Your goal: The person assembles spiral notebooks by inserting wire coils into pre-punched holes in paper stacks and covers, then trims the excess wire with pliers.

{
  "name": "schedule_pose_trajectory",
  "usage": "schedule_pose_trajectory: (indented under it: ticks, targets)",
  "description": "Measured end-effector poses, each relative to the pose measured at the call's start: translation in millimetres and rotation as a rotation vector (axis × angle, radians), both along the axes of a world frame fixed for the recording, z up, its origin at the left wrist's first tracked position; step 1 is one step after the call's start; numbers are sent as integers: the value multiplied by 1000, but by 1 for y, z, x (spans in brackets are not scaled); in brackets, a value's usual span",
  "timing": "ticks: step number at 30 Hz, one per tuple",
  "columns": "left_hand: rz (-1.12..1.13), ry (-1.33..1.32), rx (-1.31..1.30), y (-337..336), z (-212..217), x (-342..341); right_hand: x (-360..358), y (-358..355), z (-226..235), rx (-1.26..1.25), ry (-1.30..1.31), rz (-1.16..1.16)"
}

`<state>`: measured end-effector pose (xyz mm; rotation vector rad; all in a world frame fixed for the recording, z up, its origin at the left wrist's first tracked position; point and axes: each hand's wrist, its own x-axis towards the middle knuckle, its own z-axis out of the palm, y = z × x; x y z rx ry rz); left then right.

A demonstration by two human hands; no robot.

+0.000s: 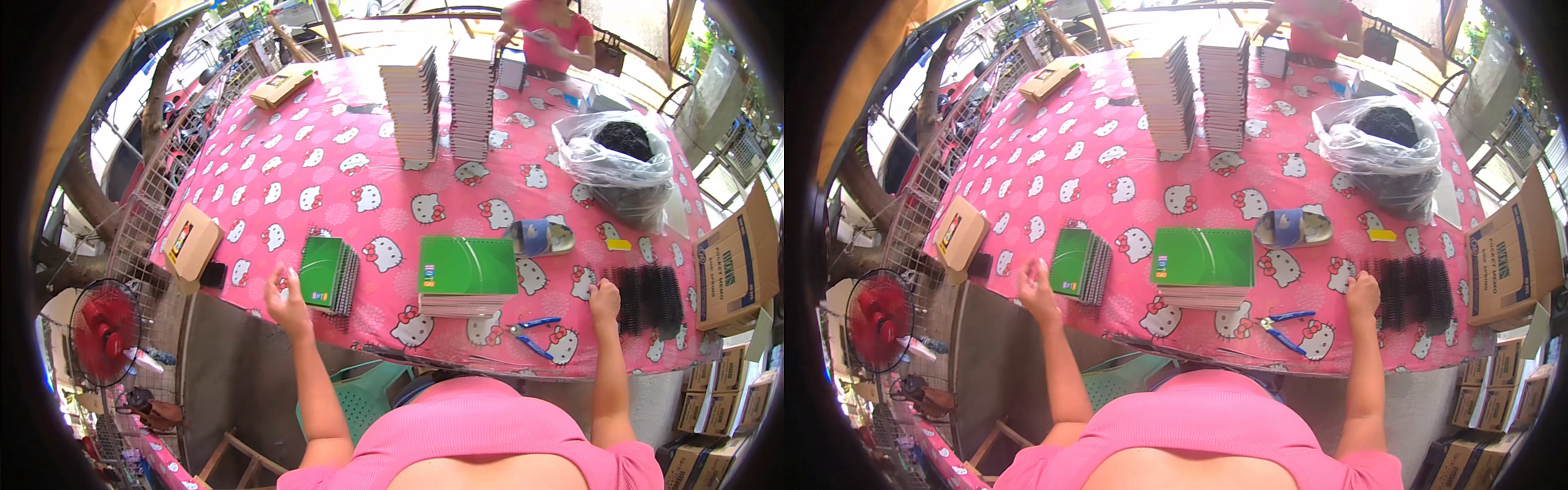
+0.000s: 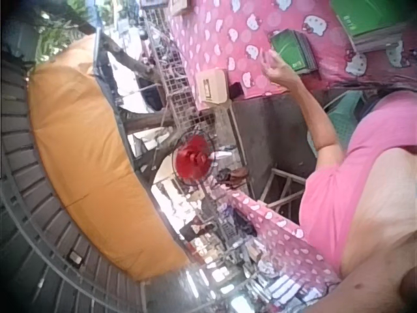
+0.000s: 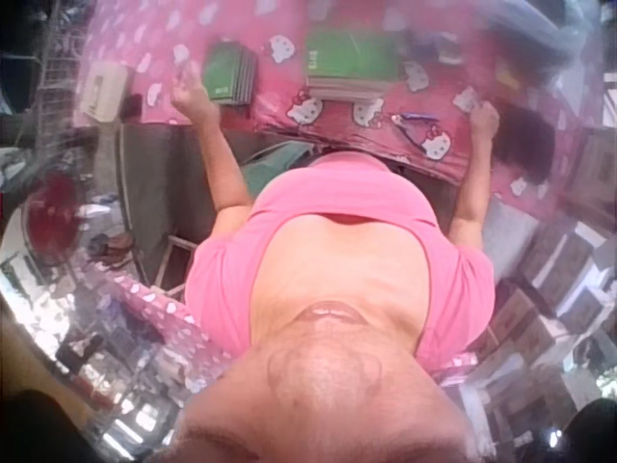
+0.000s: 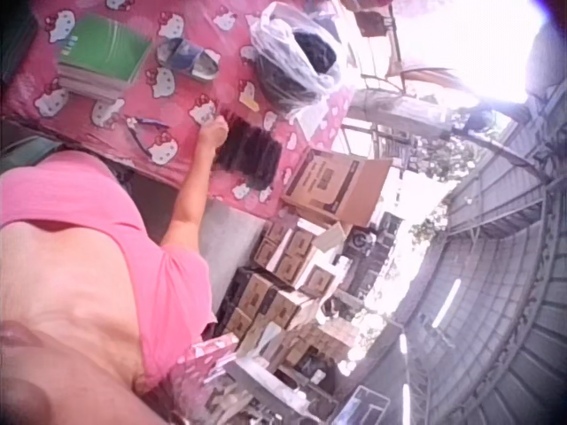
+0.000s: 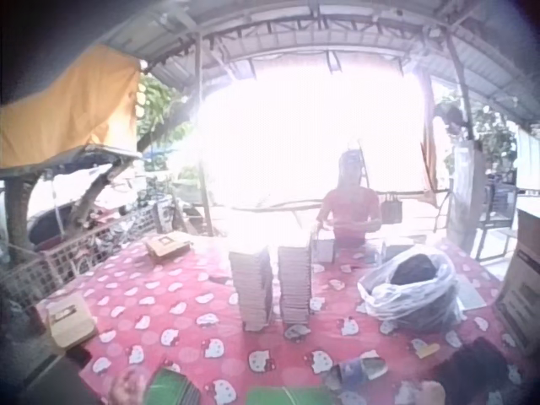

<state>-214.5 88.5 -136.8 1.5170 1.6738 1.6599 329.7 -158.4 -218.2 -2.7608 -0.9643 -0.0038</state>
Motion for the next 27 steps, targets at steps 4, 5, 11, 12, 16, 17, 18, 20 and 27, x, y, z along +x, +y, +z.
schedule_pose_trajectory:
  ticks: [4, 5, 11, 12, 16, 17, 18, 20, 27]
  targets:
    - [-620, 150, 142, -10, 116, 95, -17, 8, 53, 191, -19, 77]
    - [-794, 271, 55, -19, 137, 134, -17, 9, 55, 231, -38, 107]
    - [-1273, 678, -487, 2, 114, 230, -88, 45, 120, 569, 248, 504]
    - [-1241, 691, -482, 7, 114, 236, -95, 46, 129, 613, 306, 498]
    - [-1166, 436, -274, 3, 118, 236, -120, 49, 155, 758, 502, 537]
    - [-1145, 492, -158, -3, 119, 228, -125, 49, 162, 789, 531, 550]
    - [-1130, 543, -38, -16, 138, 223, -130, 46, 176, 794, 460, 596]
    - [-1115, 574, 123, -32, 148, 216, -139, 43, 199, 810, 428, 669]
    - [-1073, 521, 198, -45, 148, 212, -153, 64, 222, 814, 306, 754]
